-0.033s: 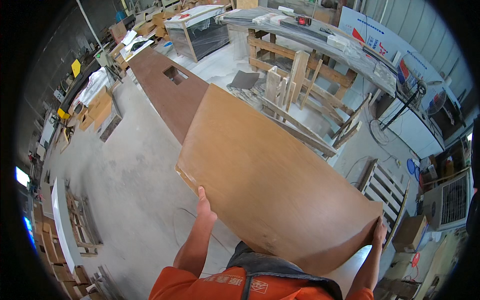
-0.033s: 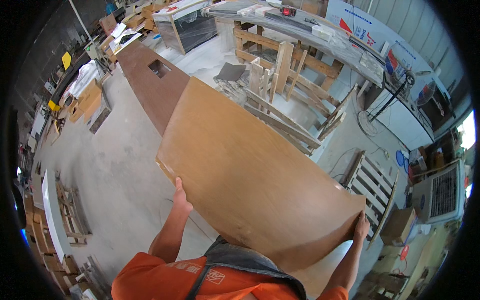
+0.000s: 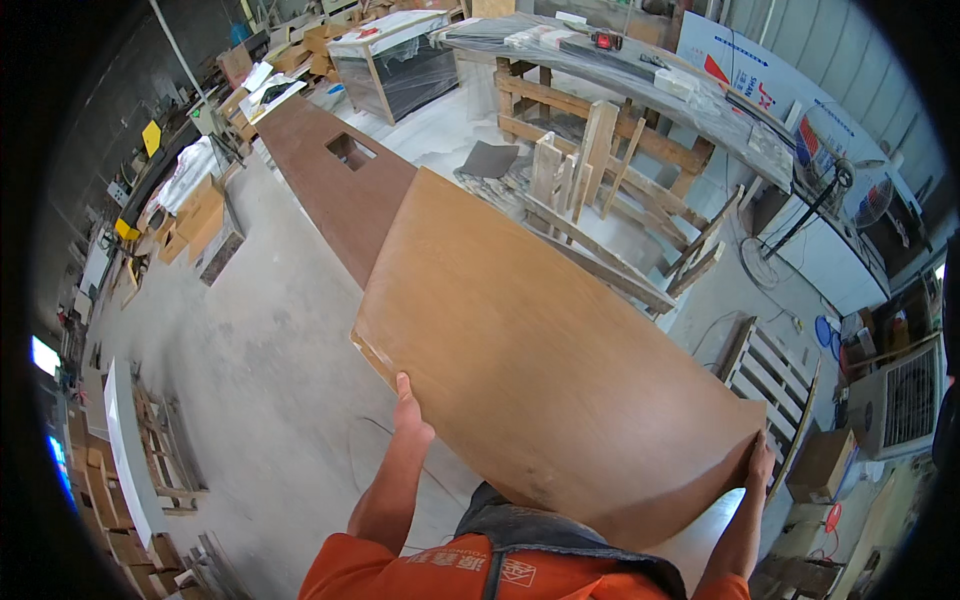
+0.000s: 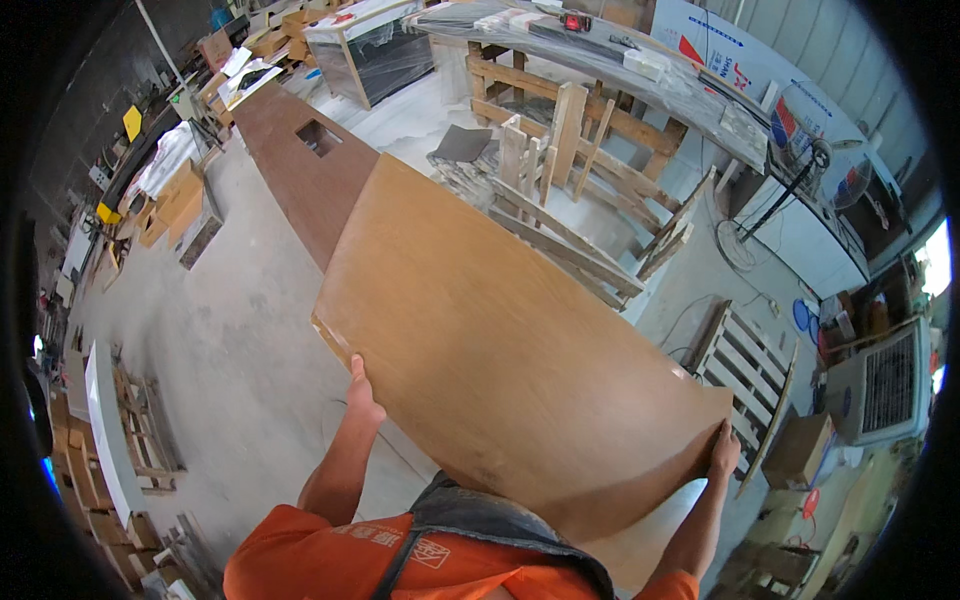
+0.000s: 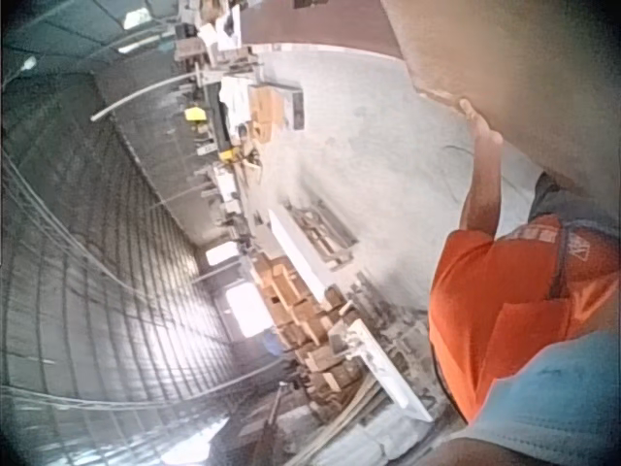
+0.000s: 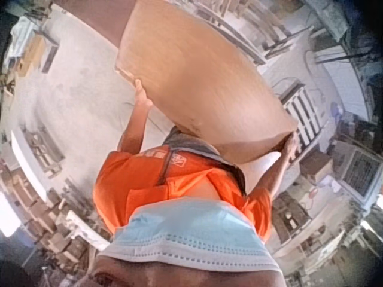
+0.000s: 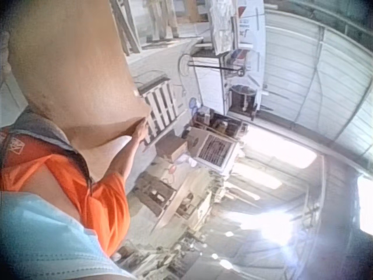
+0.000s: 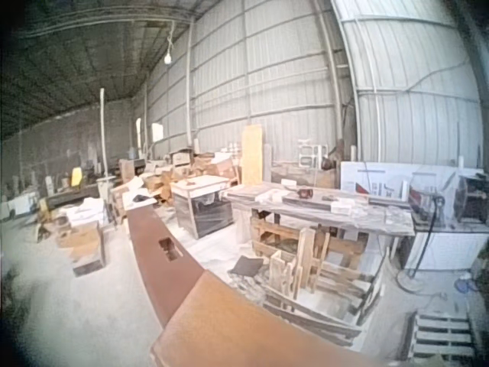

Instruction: The person uses an angle grinder to sand the edges of a large curved wooden panel. They hold the panel with one hand and operate the grinder with the other, moving along the edge. After sanding, the person places the panel on a workbench and moves it aside.

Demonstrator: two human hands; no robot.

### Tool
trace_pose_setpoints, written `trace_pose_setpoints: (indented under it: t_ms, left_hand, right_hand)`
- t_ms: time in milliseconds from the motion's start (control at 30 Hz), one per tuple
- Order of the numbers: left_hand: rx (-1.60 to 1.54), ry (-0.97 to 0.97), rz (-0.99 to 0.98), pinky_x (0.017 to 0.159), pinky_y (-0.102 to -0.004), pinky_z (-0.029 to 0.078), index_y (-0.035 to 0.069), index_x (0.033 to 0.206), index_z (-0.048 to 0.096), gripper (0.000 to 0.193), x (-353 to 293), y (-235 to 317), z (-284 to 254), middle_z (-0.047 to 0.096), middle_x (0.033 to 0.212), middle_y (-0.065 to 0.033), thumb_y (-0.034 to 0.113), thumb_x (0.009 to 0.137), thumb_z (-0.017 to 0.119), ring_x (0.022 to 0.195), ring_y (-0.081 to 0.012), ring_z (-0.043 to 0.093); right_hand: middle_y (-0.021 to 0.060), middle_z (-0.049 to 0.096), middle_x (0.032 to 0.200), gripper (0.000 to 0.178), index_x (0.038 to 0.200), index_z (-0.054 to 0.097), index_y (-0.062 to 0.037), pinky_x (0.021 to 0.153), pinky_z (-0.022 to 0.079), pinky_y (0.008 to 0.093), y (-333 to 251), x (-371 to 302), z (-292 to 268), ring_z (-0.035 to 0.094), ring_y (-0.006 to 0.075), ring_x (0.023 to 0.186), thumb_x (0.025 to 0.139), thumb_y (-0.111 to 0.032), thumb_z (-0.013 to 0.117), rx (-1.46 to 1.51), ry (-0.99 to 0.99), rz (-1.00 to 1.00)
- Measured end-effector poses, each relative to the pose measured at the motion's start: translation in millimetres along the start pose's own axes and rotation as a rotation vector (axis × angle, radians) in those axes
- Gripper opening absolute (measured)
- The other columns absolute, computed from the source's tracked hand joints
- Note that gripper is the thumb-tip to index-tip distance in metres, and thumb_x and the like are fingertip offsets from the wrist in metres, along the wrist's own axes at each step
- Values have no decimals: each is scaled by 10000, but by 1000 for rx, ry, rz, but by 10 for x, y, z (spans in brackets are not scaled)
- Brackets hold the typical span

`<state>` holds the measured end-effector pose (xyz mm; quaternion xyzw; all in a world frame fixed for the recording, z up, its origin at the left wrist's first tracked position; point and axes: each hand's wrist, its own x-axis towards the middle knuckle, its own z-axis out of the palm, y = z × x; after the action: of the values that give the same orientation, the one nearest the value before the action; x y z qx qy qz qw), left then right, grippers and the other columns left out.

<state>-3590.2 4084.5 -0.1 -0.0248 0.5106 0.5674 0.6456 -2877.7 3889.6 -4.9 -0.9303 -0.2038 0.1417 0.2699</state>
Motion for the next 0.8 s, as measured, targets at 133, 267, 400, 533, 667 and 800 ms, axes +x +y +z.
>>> trace_pose_setpoints:
  t_ms: [133, 267, 400, 533, 667, 800]
  left_hand:
    - [9, -37, 50, 1163, -472, 405, 104, 1576, 360, 664, 205, 125, -47, 465, 1572, -91, 565, 1097, 357, 1397, -282, 481]
    - [6, 2, 113, 1132, -458, 449, 71, 1546, 405, 669, 394, 289, 54, 501, 1534, -108, 564, 1094, 375, 1349, -293, 535]
    - [2, -1, 94, 1118, -458, 469, 52, 1535, 409, 666, 572, 411, 125, 518, 1508, -125, 551, 1095, 388, 1343, -302, 538]
    - [36, 53, 99, 1109, -465, 479, 16, 1515, 425, 730, 879, 581, 52, 543, 1480, -134, 591, 1065, 437, 1328, -313, 550]
    - [100, 142, 80, 1104, -490, 480, -18, 1503, 430, 810, 1145, 809, 75, 550, 1479, -148, 637, 1028, 484, 1322, -329, 560]
    - [135, 132, 103, 1113, -516, 466, -31, 1508, 419, 826, 1400, 1050, 127, 526, 1511, -165, 635, 1025, 493, 1332, -344, 555]
  right_hand:
    - [272, 722, 1128, 759, 1157, 719, 60, 956, 475, 466, -371, -87, 110, 674, 415, 1069, 1004, -641, 473, -58, -36, -2]
    - [287, 709, 1190, 831, 1209, 711, 50, 996, 473, 480, -443, 34, 284, 658, 425, 1160, 979, -703, 445, -124, -47, 9]
    - [284, 685, 1250, 843, 1262, 684, 54, 1026, 460, 476, -468, 117, 370, 637, 411, 1209, 969, -704, 459, -113, -77, 63]
    - [278, 613, 1391, 868, 1352, 610, 92, 1074, 443, 463, -766, -46, 445, 598, 382, 1285, 956, -677, 538, -43, -123, 134]
    - [295, 616, 1376, 888, 1327, 616, 115, 1074, 447, 462, -1280, -408, 583, 584, 397, 1300, 945, -685, 558, 20, -96, 143]
    - [304, 663, 1290, 831, 1260, 657, 119, 1052, 453, 445, -1392, -435, 748, 626, 389, 1225, 972, -651, 540, 0, -112, 94]
